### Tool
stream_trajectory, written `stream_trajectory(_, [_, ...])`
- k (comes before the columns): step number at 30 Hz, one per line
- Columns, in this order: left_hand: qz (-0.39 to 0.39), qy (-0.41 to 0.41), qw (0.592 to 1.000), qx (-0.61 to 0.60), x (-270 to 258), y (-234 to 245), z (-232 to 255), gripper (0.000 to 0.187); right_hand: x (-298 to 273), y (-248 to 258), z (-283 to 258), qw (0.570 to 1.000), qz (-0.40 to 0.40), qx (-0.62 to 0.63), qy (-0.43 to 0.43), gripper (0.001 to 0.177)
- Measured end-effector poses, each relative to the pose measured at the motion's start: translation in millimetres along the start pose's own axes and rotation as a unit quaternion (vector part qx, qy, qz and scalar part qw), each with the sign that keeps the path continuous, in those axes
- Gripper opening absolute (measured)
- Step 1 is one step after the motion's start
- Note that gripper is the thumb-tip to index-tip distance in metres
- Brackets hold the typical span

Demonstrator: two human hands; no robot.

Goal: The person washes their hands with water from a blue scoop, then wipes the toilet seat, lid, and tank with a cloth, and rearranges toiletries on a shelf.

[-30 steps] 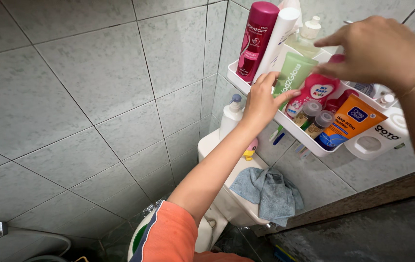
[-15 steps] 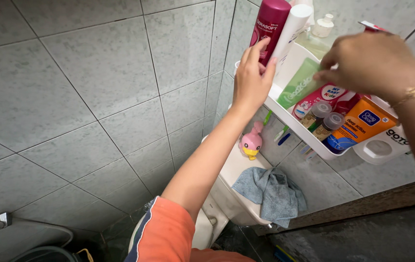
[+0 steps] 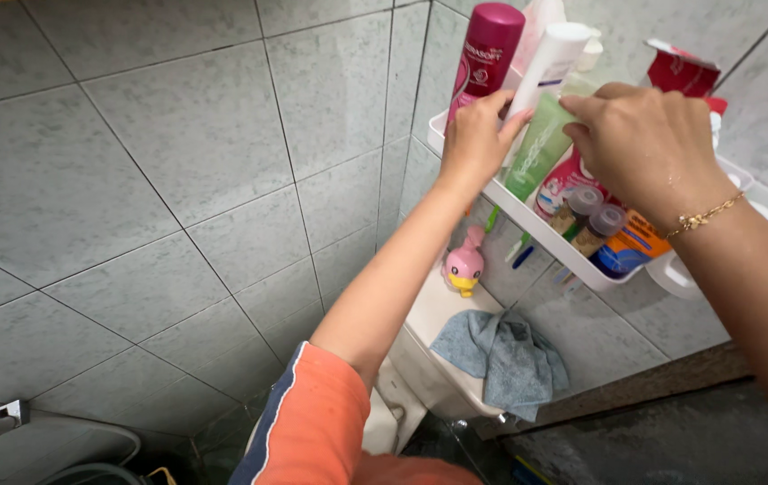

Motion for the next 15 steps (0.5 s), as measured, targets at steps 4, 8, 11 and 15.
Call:
stream_trajectory(4, [-0.085, 0.097, 0.972, -0.196, 0, -29, -29, 0.032, -14, 25, 1, 0.997, 0.064, 0.031, 0.024, 0.022])
stream_trajectory(8, [-0.117, 0.061, 0.954, -0.268, -5, -38, -29, 0.034, -23, 42, 3, 0.985, 0.155, 0.004, 0.072, 0.015])
stream_trajectory(11, [-0.127, 0.022, 0.951, -0.280, -9, -44, -27, 0.034, -18, 37, 10, 0.979, 0.179, -0.048, 0.084, 0.012])
stream_trajectory(15, [-0.103, -0.001, 0.959, -0.262, -9, -47, -27, 0.035, 2, 10, 20, 0.992, 0.107, -0.044, 0.044, 0.023])
Point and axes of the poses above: each hand's wrist, its own x-axis towards the middle knuckle, its own y-axis out of the back of the hand, z = x × y, the point moved 9 cm from there along x, towards the middle knuckle, and after that the axes turned 8 degrees about -y, right-handed, at the moved point
